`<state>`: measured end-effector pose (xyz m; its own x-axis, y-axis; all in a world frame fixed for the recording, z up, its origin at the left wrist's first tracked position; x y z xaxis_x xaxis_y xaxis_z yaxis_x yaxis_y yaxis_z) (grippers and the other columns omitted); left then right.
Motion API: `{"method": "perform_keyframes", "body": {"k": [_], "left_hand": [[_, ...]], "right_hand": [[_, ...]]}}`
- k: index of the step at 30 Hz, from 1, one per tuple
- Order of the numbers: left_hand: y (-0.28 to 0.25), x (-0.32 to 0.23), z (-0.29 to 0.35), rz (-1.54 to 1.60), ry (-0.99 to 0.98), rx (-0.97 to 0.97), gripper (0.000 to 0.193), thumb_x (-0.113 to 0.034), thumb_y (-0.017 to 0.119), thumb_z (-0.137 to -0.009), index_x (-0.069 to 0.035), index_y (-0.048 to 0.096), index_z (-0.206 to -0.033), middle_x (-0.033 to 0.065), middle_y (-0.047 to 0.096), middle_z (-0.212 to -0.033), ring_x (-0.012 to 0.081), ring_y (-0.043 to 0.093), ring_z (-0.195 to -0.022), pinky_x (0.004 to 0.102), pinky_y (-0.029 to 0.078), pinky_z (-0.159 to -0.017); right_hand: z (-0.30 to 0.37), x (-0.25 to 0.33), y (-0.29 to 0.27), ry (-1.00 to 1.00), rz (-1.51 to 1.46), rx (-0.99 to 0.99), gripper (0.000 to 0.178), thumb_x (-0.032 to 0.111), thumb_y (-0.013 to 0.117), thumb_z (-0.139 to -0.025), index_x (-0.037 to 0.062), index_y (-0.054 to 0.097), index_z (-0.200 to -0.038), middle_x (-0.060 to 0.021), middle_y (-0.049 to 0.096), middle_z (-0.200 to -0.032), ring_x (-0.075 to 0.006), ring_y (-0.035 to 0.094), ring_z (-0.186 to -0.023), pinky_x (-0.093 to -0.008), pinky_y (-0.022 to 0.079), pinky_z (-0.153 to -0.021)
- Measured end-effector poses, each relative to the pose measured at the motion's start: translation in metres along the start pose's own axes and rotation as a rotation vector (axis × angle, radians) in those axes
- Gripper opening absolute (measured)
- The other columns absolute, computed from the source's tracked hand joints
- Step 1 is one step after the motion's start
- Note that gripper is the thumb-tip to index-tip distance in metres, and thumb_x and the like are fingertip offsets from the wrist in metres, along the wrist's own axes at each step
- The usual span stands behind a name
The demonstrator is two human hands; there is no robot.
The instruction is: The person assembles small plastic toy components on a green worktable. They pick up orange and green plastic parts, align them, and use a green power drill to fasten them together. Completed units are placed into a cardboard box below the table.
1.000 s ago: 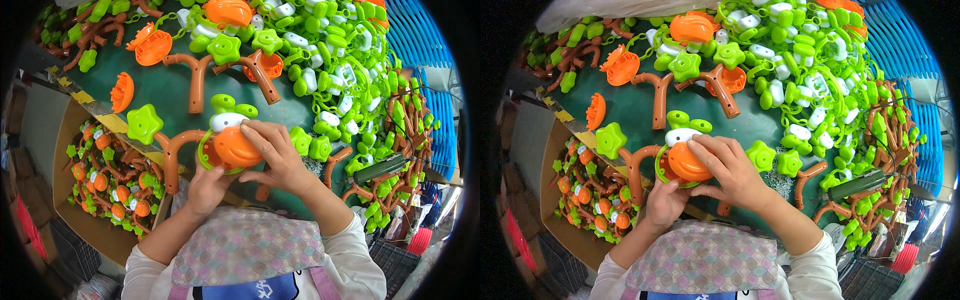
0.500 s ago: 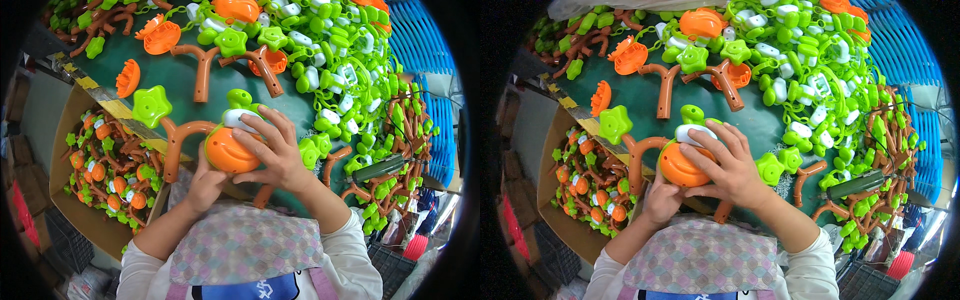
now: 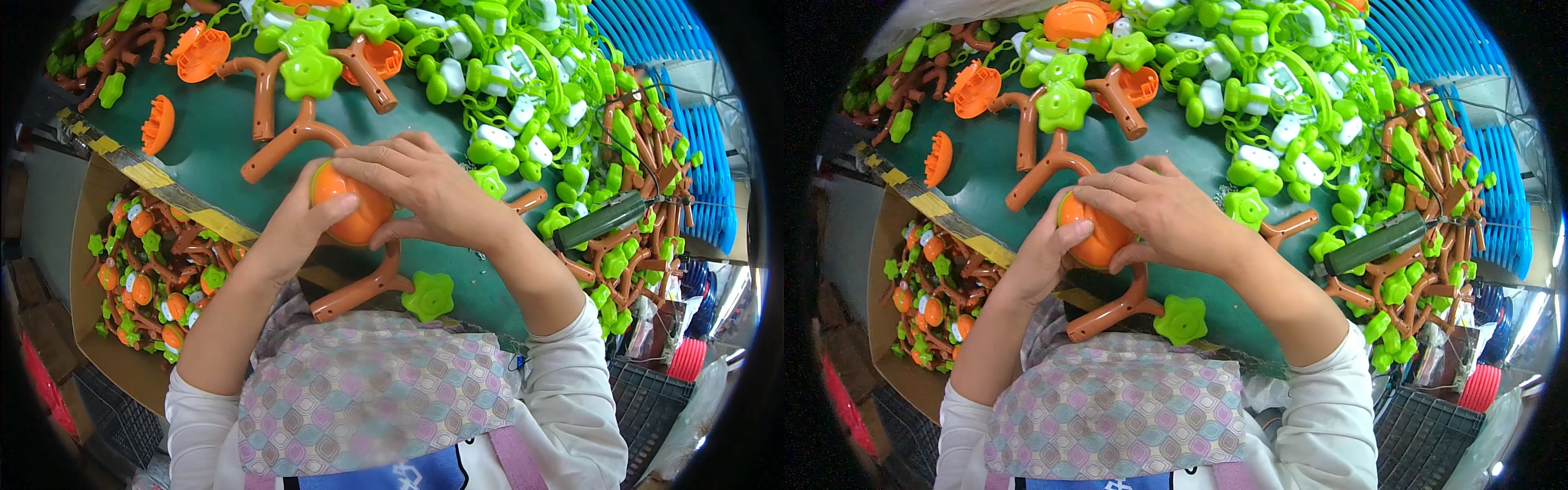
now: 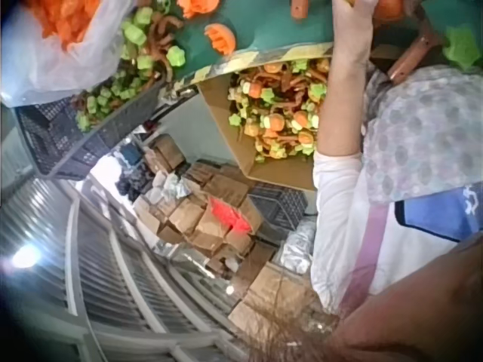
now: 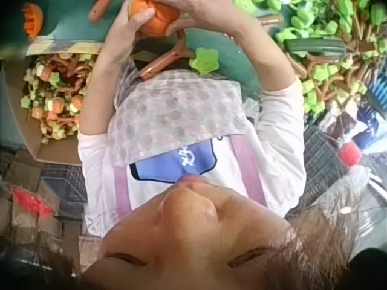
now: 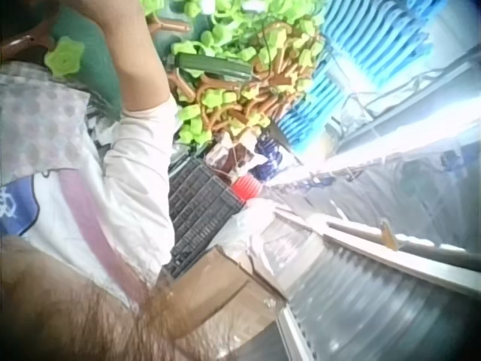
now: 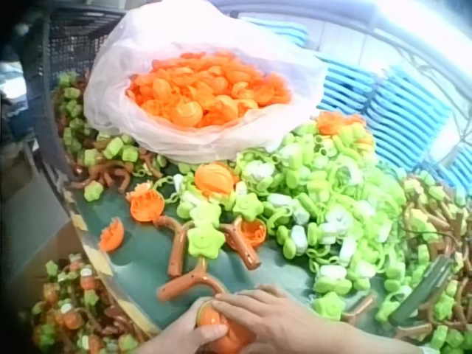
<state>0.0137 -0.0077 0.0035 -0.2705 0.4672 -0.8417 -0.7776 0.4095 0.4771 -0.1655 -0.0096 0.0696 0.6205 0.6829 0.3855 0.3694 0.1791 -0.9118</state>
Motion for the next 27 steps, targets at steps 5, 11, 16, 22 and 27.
{"method": "perform_keyframes", "body": {"k": [5, 11, 16, 22, 27], "left_hand": [[0.005, 0.013, -0.003, -0.167, -0.036, -0.027, 0.063, -0.032, 0.069, -0.095, -0.001, 0.041, -0.142, 0.0111, 0.057, -0.125, 0.0184, 0.058, -0.117, 0.0348, 0.05, -0.101], [0.007, 0.003, -0.003, -0.392, -0.163, -0.074, 0.069, -0.044, 0.068, -0.09, -0.006, 0.042, -0.142, 0.011, 0.06, -0.121, 0.0183, 0.066, -0.103, 0.0285, 0.06, -0.064], [0.011, 0.006, -0.011, -0.411, -0.174, -0.089, 0.073, -0.048, 0.068, -0.089, -0.008, 0.042, -0.143, 0.0093, 0.06, -0.121, 0.0184, 0.067, -0.102, 0.0278, 0.059, -0.062], [0.01, 0.007, -0.011, -0.423, -0.157, -0.093, 0.071, -0.047, 0.068, -0.089, -0.008, 0.042, -0.143, 0.0083, 0.061, -0.12, 0.0174, 0.067, -0.099, 0.0272, 0.058, -0.061], [0.009, 0.007, -0.012, -0.396, -0.166, -0.062, 0.069, -0.045, 0.067, -0.091, -0.007, 0.042, -0.143, 0.009, 0.06, -0.121, 0.0163, 0.066, -0.101, 0.0256, 0.058, -0.06]], "right_hand": [[0.041, -0.029, -0.002, 0.071, -0.264, -0.221, 0.068, 0.016, 0.084, -0.075, 0.0142, 0.059, -0.137, -0.0083, 0.062, -0.135, -0.031, 0.058, -0.121, -0.0395, 0.048, -0.099], [0.118, -0.051, -0.005, 0.24, 0.096, -0.266, 0.015, 0.01, 0.079, -0.077, 0.0111, 0.073, -0.09, -0.0029, 0.064, -0.09, -0.0248, 0.059, -0.09, -0.0387, 0.046, -0.081], [0.115, -0.048, 0.022, 0.093, 0.264, -0.128, 0.016, 0.014, 0.068, -0.073, 0.0137, 0.069, -0.089, 0.0008, 0.058, -0.09, -0.0215, 0.054, -0.091, -0.0357, 0.042, -0.079], [0.113, -0.051, 0.029, 0.042, 0.346, -0.09, 0.011, 0.016, 0.067, -0.073, 0.0129, 0.056, -0.072, -0.0009, 0.054, -0.083, -0.0208, 0.052, -0.09, -0.0345, 0.042, -0.081], [0.11, -0.054, 0.032, 0.053, 0.375, -0.118, 0.015, 0.017, 0.069, -0.076, 0.0122, 0.057, -0.084, -0.0029, 0.055, -0.085, -0.0228, 0.053, -0.088, -0.0363, 0.043, -0.08]]}}
Point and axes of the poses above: each hand's wrist, its own z-axis away from the middle knuckle, its own y-axis out of the palm, x = y × z, the point moved 3 cm from there along -z, towards the middle knuckle
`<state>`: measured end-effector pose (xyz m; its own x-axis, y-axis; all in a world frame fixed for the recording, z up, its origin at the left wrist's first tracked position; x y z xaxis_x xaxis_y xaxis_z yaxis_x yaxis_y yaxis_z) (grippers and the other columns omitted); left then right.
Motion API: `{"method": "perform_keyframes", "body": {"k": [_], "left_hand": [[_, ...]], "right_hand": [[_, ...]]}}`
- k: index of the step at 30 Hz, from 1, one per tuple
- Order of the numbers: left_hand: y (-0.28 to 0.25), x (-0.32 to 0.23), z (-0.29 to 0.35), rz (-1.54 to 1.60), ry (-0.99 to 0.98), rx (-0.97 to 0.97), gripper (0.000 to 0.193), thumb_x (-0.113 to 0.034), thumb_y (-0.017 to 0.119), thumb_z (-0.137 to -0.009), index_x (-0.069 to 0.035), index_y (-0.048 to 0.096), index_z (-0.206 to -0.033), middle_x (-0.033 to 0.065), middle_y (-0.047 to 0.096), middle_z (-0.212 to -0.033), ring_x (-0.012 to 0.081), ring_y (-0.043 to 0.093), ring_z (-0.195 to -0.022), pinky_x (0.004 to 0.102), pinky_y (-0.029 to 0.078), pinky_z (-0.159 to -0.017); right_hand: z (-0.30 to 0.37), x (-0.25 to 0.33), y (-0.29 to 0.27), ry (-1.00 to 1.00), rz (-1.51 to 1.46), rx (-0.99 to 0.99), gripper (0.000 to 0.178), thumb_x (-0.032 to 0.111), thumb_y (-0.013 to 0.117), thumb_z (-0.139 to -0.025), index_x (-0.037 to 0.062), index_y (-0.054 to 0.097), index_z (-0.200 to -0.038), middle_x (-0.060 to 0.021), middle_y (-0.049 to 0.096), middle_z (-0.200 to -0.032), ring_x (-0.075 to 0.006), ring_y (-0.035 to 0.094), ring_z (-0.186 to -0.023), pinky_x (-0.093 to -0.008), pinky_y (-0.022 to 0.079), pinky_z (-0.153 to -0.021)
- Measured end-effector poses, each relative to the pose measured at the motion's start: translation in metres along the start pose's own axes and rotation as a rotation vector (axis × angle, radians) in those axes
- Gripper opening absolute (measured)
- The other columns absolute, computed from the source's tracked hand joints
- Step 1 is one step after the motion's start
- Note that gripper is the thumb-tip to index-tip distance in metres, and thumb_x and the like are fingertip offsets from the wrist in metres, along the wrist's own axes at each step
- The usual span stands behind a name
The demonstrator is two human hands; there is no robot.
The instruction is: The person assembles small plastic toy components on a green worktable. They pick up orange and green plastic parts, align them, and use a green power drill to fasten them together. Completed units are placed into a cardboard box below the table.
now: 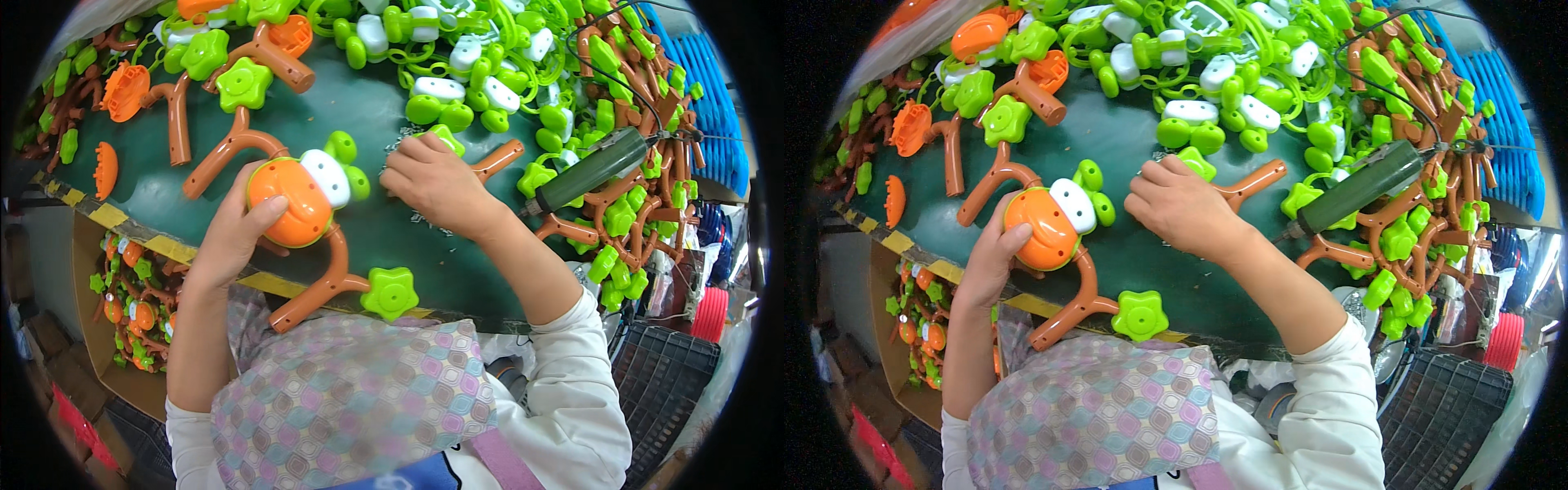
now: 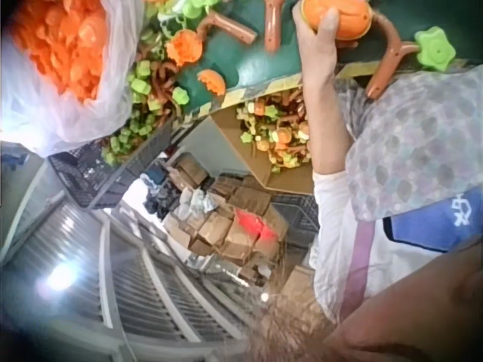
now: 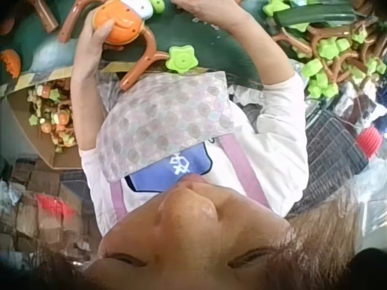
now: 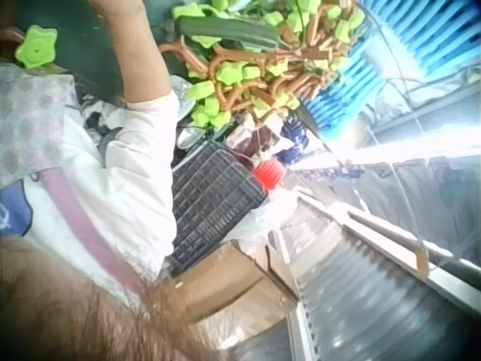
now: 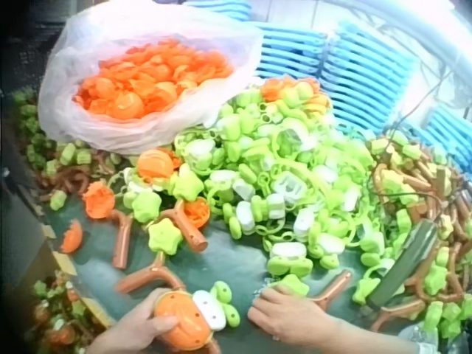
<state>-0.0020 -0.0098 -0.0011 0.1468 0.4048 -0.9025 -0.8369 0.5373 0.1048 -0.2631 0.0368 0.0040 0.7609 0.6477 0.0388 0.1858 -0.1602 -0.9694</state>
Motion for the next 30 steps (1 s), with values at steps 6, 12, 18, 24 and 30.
{"method": "perform_keyframes", "body": {"k": [6, 12, 18, 24, 30], "left_hand": [[-0.001, 0.004, -0.002, 0.017, 0.054, -0.027, 0.067, -0.042, 0.067, -0.092, -0.006, 0.042, -0.142, 0.0092, 0.058, -0.122, 0.0168, 0.064, -0.104, 0.028, 0.059, -0.065], [0.0, 0.003, -0.003, 0.031, 0.074, -0.008, 0.065, -0.041, 0.068, -0.092, -0.003, 0.043, -0.14, 0.0098, 0.058, -0.122, 0.0163, 0.06, -0.11, 0.0291, 0.056, -0.083], [0.0, 0.004, -0.004, 0.042, 0.079, 0.01, 0.067, -0.041, 0.069, -0.092, -0.003, 0.043, -0.14, 0.0103, 0.059, -0.122, 0.0171, 0.06, -0.112, 0.0315, 0.053, -0.092], [-0.003, 0.007, -0.003, 0.027, 0.087, -0.022, 0.068, -0.041, 0.07, -0.091, -0.004, 0.043, -0.141, 0.0104, 0.059, -0.123, 0.0176, 0.063, -0.108, 0.0301, 0.058, -0.079], [-0.002, 0.004, -0.001, 0.044, 0.017, -0.028, 0.069, -0.044, 0.069, -0.09, -0.006, 0.043, -0.141, 0.0096, 0.061, -0.119, 0.0172, 0.068, -0.099, 0.0275, 0.06, -0.063]], "right_hand": [[-0.025, 0.064, -0.005, 0.06, -0.312, -0.467, 0.019, 0.018, 0.072, -0.077, 0.0118, 0.063, -0.093, -0.0027, 0.058, -0.088, -0.0231, 0.053, -0.082, -0.0362, 0.041, -0.071], [-0.03, 0.068, 0.01, 0.016, -0.333, -0.502, 0.016, 0.018, 0.069, -0.079, 0.0101, 0.065, -0.093, -0.0023, 0.059, -0.088, -0.021, 0.056, -0.081, -0.035, 0.043, -0.068], [-0.003, 0.063, -0.018, 0.147, -0.312, -0.514, 0.045, 0.022, 0.086, -0.072, 0.0073, 0.072, -0.112, -0.0019, 0.07, -0.098, -0.0192, 0.061, -0.076, -0.0335, 0.045, -0.063], [0.128, 0.02, -0.092, 0.843, 0.005, -1.201, 0.036, -0.008, 0.066, -0.089, -0.0044, 0.056, -0.123, -0.0101, 0.06, -0.109, -0.0188, 0.059, -0.096, -0.032, 0.049, -0.085], [0.078, 0.045, -0.052, 0.516, -0.19, -0.475, 0.028, -0.008, 0.074, -0.068, 0.0039, 0.071, -0.094, -0.0094, 0.07, -0.086, -0.0247, 0.065, -0.077, -0.0341, 0.053, -0.066]]}}
Point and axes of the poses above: each hand's wrist, its own z-axis away from the middle knuckle, its own y-axis out of the palm, x = y × z, the point moved 3 cm from there along -z, towards the middle knuckle
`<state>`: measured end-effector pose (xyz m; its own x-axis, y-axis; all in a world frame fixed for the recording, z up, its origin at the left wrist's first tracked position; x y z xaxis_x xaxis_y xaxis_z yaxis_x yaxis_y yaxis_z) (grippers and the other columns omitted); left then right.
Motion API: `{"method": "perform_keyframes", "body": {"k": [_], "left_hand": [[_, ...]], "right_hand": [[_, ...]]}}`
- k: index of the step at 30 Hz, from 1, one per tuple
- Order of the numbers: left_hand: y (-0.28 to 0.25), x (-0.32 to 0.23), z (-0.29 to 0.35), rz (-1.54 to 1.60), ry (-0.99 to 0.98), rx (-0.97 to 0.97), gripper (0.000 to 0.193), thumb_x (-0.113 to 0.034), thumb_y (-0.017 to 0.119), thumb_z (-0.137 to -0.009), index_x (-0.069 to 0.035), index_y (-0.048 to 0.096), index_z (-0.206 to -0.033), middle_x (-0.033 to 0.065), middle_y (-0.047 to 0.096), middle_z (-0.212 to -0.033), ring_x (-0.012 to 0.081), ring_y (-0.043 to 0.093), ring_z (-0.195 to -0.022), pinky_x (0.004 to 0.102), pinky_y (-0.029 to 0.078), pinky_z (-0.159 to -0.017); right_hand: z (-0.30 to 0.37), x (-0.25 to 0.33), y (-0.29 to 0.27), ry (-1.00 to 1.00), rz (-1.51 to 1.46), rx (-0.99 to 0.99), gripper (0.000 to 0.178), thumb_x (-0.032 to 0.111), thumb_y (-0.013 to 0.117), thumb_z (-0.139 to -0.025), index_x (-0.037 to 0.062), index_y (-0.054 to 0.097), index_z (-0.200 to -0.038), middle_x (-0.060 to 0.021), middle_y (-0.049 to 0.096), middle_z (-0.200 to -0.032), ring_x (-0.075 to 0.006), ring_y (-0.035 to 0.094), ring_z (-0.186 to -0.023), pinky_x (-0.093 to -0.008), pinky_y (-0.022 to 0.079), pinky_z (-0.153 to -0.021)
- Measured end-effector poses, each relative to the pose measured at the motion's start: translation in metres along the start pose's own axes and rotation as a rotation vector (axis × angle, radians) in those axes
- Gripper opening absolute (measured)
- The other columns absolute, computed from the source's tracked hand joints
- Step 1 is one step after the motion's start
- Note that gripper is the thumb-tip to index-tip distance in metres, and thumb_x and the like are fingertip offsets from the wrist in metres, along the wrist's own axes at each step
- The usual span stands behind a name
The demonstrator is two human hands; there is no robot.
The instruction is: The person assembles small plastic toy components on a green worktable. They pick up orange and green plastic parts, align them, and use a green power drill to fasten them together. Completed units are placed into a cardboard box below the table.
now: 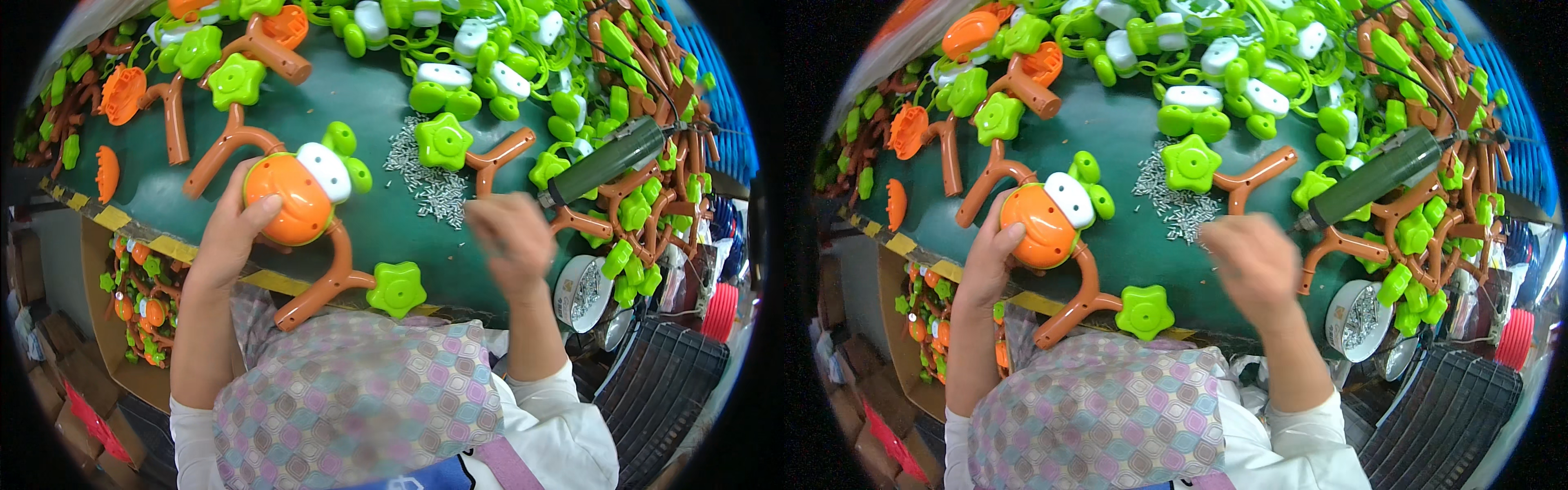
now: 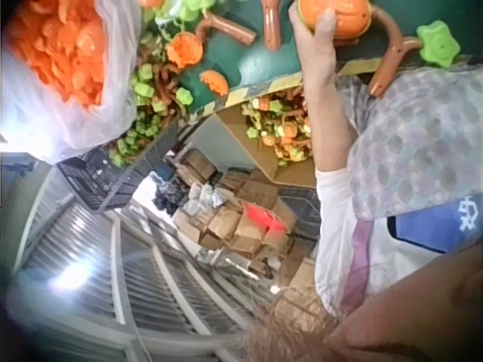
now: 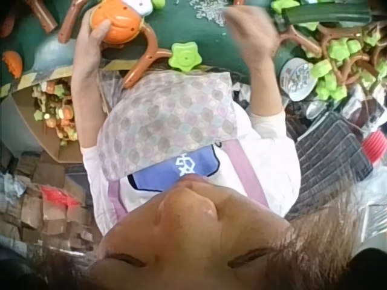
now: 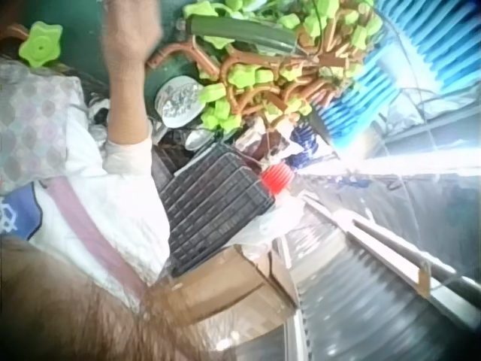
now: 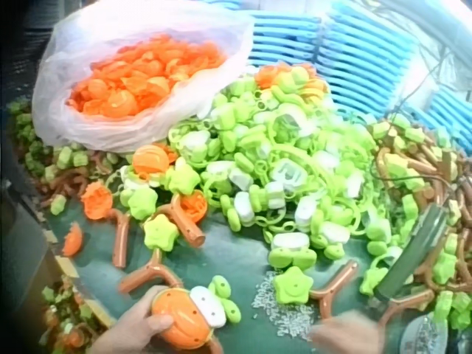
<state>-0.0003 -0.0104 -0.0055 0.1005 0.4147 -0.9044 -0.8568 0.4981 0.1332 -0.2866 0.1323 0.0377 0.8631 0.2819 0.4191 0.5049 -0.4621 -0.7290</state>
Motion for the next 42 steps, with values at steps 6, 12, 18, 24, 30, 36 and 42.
{"method": "perform_keyframes", "body": {"k": [6, 12, 18, 24, 30, 36, 42], "left_hand": [[0.001, -0.002, 0.002, -0.025, -0.013, -0.023, 0.071, -0.046, 0.069, -0.089, -0.006, 0.042, -0.142, 0.0088, 0.062, -0.119, 0.0171, 0.068, -0.098, 0.0268, 0.059, -0.061], [0.0, 0.003, 0.002, -0.022, 0.019, -0.016, 0.066, -0.041, 0.067, -0.092, -0.005, 0.043, -0.142, 0.0092, 0.061, -0.12, 0.0166, 0.065, -0.103, 0.0277, 0.059, -0.071], [0.0, 0.002, 0.001, -0.029, 0.061, -0.015, 0.064, -0.04, 0.068, -0.092, -0.004, 0.044, -0.14, 0.0094, 0.059, -0.124, 0.0166, 0.058, -0.114, 0.0311, 0.048, -0.098], [-0.002, 0.002, 0.001, 0.006, 0.046, 0.027, 0.063, -0.038, 0.068, -0.093, -0.004, 0.044, -0.14, 0.0091, 0.059, -0.123, 0.0162, 0.059, -0.112, 0.0315, 0.05, -0.095], [0.0, 0.001, -0.001, 0.006, 0.077, 0.034, 0.063, -0.036, 0.07, -0.092, -0.004, 0.044, -0.14, 0.009, 0.059, -0.124, 0.0156, 0.059, -0.112, 0.0313, 0.051, -0.095], [-0.003, 0.008, 0.001, 0.001, 0.086, -0.009, 0.065, -0.034, 0.07, -0.091, -0.004, 0.043, -0.142, 0.0092, 0.059, -0.125, 0.0164, 0.059, -0.113, 0.0314, 0.052, -0.094], [-0.001, 0.001, 0.002, 0.004, 0.024, 0.029, 0.068, -0.035, 0.07, -0.09, -0.005, 0.041, -0.143, 0.0097, 0.058, -0.126, 0.0171, 0.058, -0.115, 0.0328, 0.05, -0.097]], "right_hand": [[-0.022, 0.003, 0.085, -0.021, 0.145, 0.287, 0.013, 0.008, 0.068, -0.079, 0.0043, 0.063, -0.091, -0.0081, 0.06, -0.086, -0.0271, 0.066, -0.077, -0.0371, 0.055, -0.063], [-0.031, 0.008, 0.082, 0.094, -0.141, 0.261, 0.013, 0.005, 0.072, -0.081, 0.0035, 0.065, -0.092, -0.0081, 0.063, -0.084, -0.0243, 0.067, -0.076, -0.0339, 0.056, -0.065], [-0.035, 0.054, 0.099, 0.426, -0.865, 0.347, 0.011, 0.004, 0.074, -0.087, -0.0001, 0.069, -0.096, -0.0078, 0.07, -0.083, -0.0145, 0.068, -0.073, -0.0286, 0.056, -0.068], [-0.034, 0.058, 0.105, 0.631, -0.95, 0.374, 0.01, 0.006, 0.074, -0.088, -0.001, 0.069, -0.093, -0.0069, 0.069, -0.08, -0.0124, 0.065, -0.069, -0.0277, 0.053, -0.064], [-0.032, 0.054, 0.108, 0.615, -0.87, 0.35, 0.024, 0.003, 0.077, -0.088, 0.0009, 0.06, -0.105, -0.0015, 0.064, -0.085, -0.0053, 0.059, -0.071, -0.0215, 0.05, -0.062], [-0.013, 0.012, 0.013, 0.341, -0.382, -0.388, 0.039, -0.002, 0.079, -0.084, 0.0051, 0.052, -0.112, -0.005, 0.06, -0.097, -0.0102, 0.056, -0.079, -0.0239, 0.049, -0.067], [0.017, -0.082, -0.081, 0.562, 0.066, -0.701, 0.049, 0.023, 0.053, -0.106, -0.0032, 0.038, -0.144, -0.0191, 0.053, -0.133, -0.0245, 0.056, -0.114, -0.0365, 0.048, -0.097]]}}
Point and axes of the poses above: each hand's wrist, its own z-axis away from the middle knuckle, its own y-axis out of the palm, x = y × z, the point moved 3 cm from there along -z, towards the middle knuckle
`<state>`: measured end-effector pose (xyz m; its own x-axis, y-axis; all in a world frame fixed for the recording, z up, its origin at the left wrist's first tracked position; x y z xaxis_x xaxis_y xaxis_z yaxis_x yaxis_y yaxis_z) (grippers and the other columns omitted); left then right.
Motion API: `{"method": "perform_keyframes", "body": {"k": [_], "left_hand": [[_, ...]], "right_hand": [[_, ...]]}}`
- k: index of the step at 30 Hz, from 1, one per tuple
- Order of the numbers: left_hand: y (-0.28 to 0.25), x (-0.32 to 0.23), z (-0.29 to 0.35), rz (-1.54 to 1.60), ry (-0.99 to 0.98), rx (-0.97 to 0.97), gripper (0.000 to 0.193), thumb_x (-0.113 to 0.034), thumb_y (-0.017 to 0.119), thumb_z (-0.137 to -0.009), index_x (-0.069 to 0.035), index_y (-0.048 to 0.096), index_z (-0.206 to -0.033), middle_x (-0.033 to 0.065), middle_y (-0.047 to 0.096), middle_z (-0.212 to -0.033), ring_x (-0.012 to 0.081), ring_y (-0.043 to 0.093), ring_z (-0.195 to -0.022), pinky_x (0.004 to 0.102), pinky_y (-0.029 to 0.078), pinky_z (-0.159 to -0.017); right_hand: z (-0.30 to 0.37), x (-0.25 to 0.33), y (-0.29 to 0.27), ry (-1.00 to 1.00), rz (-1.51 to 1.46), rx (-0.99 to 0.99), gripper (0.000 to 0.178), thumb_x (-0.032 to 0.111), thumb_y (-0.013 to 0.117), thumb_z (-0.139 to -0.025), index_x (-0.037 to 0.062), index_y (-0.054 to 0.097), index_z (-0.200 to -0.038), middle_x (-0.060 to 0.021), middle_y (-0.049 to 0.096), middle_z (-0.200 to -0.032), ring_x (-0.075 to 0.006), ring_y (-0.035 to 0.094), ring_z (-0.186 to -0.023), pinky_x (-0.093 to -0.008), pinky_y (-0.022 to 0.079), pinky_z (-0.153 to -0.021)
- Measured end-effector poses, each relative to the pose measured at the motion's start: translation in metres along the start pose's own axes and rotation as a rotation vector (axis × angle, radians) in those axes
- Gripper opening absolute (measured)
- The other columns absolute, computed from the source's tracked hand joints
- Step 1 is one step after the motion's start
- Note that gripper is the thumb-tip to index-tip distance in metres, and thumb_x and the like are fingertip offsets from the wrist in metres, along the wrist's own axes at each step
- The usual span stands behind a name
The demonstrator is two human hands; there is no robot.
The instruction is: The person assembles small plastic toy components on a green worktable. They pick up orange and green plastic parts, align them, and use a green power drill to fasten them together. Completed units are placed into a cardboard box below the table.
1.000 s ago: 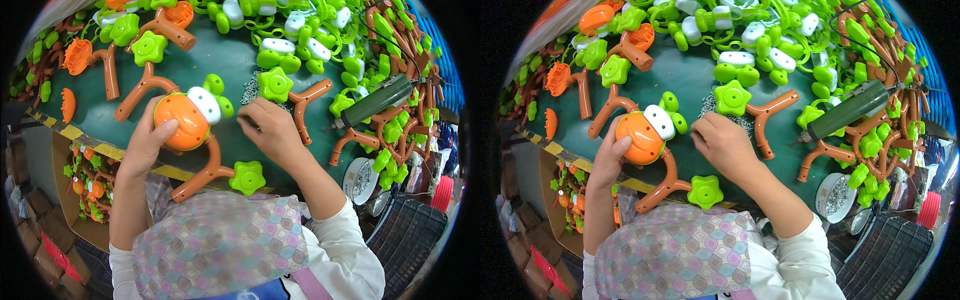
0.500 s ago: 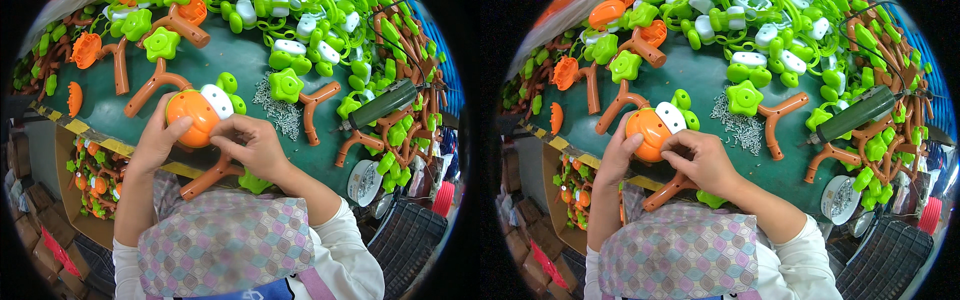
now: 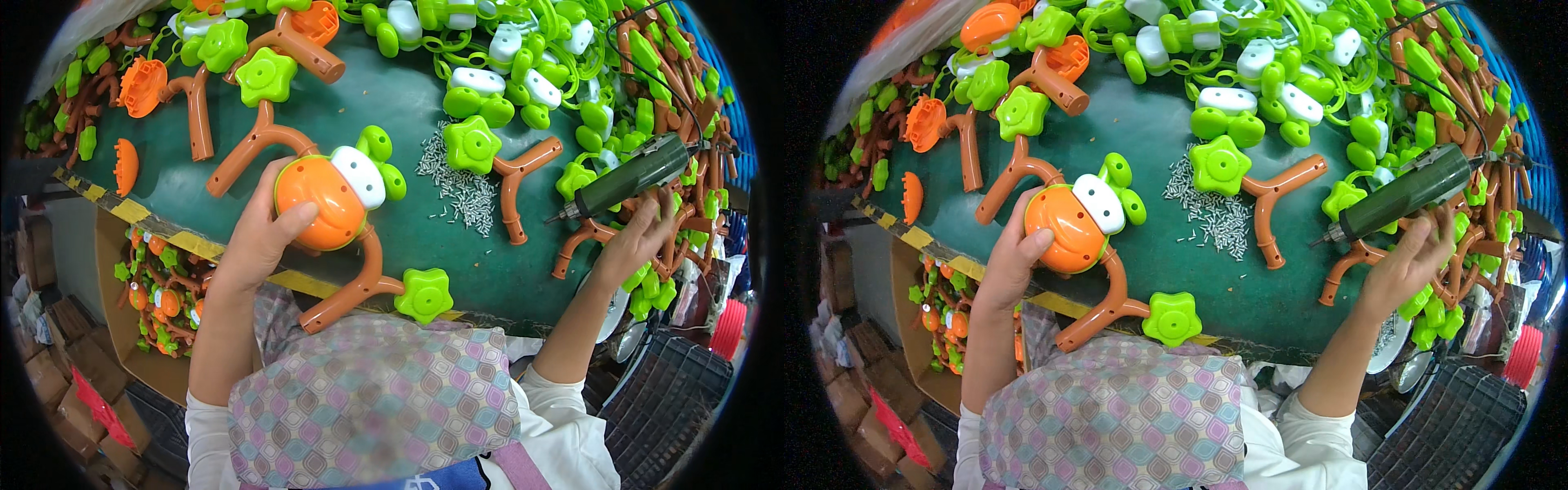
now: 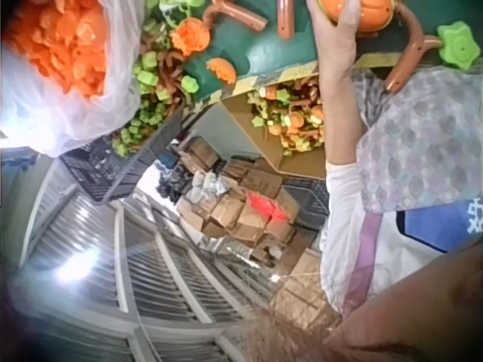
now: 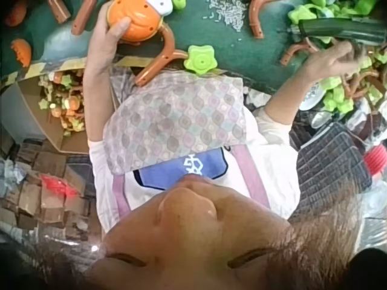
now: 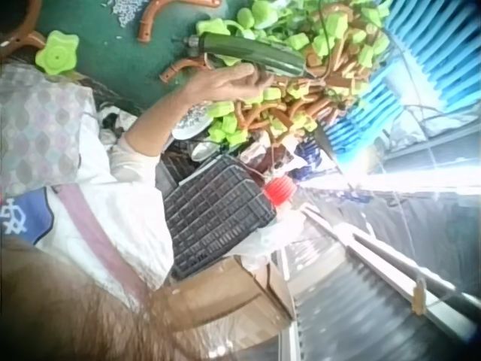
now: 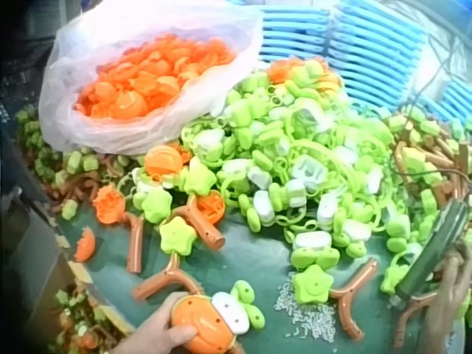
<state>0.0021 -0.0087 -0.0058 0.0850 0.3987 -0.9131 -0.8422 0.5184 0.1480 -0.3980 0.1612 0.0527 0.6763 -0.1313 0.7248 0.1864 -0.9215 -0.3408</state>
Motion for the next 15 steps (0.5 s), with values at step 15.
{"method": "perform_keyframes", "body": {"k": [15], "left_hand": [[0.001, -0.006, -0.001, -0.102, 0.014, 0.021, 0.07, -0.032, 0.071, -0.09, -0.002, 0.038, -0.145, 0.0114, 0.057, -0.127, 0.0187, 0.056, -0.118, 0.0351, 0.046, -0.104]], "right_hand": [[0.005, 0.074, 0.059, 0.421, -1.359, 0.473, 0.072, 0.031, 0.069, -0.093, 0.0014, 0.036, -0.15, -0.0082, 0.056, -0.106, -0.0164, 0.056, -0.089, -0.0383, 0.051, -0.089]]}}
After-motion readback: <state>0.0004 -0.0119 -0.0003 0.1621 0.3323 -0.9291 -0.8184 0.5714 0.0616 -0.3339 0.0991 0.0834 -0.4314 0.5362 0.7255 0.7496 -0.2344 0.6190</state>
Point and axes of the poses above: each hand's wrist, its own z-axis away from the middle knuckle, its own y-axis out of the palm, x = y × z, the point moved 3 cm from there along -z, towards the middle knuckle
